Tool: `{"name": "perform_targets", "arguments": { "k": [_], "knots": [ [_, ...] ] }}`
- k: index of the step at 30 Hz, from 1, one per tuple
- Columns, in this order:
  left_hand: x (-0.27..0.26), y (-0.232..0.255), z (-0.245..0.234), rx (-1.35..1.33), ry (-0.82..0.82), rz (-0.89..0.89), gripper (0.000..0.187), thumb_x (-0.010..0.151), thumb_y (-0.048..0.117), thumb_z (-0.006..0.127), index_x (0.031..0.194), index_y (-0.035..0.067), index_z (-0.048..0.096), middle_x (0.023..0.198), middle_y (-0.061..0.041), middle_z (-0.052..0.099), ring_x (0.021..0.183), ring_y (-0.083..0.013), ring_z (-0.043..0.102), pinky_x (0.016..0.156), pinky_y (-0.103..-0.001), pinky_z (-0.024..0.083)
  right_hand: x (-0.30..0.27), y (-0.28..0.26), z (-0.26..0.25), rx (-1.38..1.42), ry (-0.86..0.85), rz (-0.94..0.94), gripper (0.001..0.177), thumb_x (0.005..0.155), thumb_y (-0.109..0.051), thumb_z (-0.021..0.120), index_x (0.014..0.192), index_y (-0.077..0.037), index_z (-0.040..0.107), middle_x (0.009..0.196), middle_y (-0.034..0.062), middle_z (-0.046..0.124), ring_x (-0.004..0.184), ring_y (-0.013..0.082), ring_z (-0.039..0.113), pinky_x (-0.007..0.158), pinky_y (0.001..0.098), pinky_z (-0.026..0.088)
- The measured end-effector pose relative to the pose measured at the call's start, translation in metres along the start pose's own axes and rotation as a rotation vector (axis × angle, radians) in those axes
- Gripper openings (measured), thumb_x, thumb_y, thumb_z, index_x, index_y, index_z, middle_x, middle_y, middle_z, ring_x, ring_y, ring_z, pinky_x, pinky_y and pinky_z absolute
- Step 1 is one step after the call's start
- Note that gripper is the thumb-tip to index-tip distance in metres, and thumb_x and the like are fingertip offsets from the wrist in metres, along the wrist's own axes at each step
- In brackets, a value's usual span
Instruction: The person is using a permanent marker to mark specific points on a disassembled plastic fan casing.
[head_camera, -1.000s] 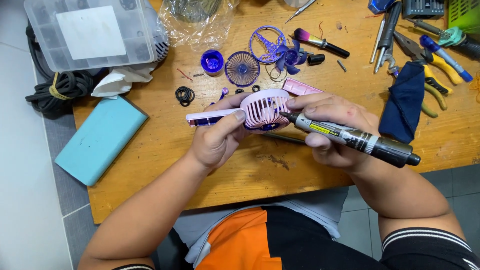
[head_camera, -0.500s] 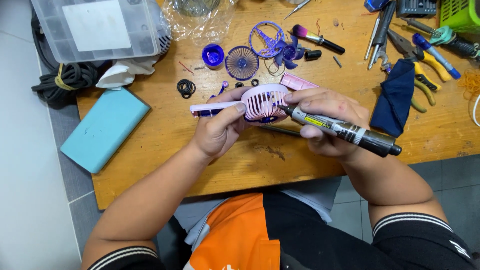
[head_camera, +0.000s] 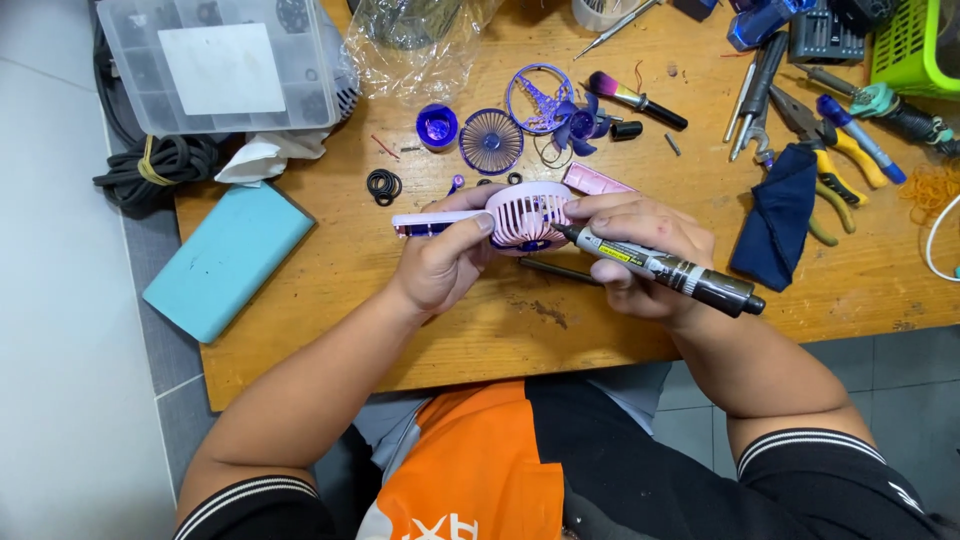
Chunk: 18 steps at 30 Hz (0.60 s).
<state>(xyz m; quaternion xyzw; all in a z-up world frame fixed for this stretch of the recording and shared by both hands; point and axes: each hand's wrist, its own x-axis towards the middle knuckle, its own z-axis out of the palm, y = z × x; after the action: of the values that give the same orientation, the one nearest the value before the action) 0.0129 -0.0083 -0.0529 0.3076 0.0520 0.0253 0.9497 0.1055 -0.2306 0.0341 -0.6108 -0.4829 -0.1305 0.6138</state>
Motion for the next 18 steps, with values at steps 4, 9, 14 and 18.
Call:
{"name": "perform_targets", "arguments": {
  "k": [4,9,14,18],
  "knots": [
    [-0.001,0.003,0.000,0.011,0.003,-0.003,0.047,0.104,0.001,0.071,0.147,-0.017,0.067,0.119,-0.030,0.079,0.112,-0.0348,0.081,0.102,-0.053,0.070,0.002,0.002,0.000,0.002,-0.018,0.002,0.047,0.111,-0.032,0.078,0.108,0.014,0.073,0.089,0.0255,0.076,0.091,0.0564,0.086,0.077,0.0576,0.070],
    [-0.001,-0.001,-0.006,-0.008,-0.006,-0.008,0.046,0.104,-0.001,0.071,0.147,-0.017,0.067,0.119,-0.031,0.078,0.114,-0.0354,0.080,0.103,-0.054,0.069,0.000,-0.001,-0.002,0.013,-0.007,0.035,0.046,0.111,-0.032,0.078,0.110,0.014,0.072,0.091,0.0257,0.075,0.094,0.0556,0.086,0.079,0.0581,0.070],
    [0.001,0.001,-0.007,-0.002,-0.003,0.000,0.045,0.102,-0.001,0.073,0.144,-0.018,0.068,0.115,-0.030,0.078,0.110,-0.0346,0.081,0.101,-0.052,0.070,0.002,-0.004,-0.002,0.001,-0.043,0.023,0.046,0.109,-0.033,0.080,0.107,0.012,0.075,0.089,0.0254,0.076,0.092,0.0570,0.086,0.078,0.0599,0.070],
    [0.001,-0.001,-0.007,0.007,-0.001,0.016,0.045,0.099,-0.002,0.073,0.142,-0.017,0.069,0.114,-0.030,0.079,0.109,-0.0348,0.082,0.099,-0.051,0.071,0.002,-0.005,-0.002,0.006,-0.027,0.014,0.046,0.112,-0.032,0.077,0.110,0.014,0.072,0.089,0.0259,0.075,0.091,0.0562,0.085,0.079,0.0589,0.070]
  ]
}}
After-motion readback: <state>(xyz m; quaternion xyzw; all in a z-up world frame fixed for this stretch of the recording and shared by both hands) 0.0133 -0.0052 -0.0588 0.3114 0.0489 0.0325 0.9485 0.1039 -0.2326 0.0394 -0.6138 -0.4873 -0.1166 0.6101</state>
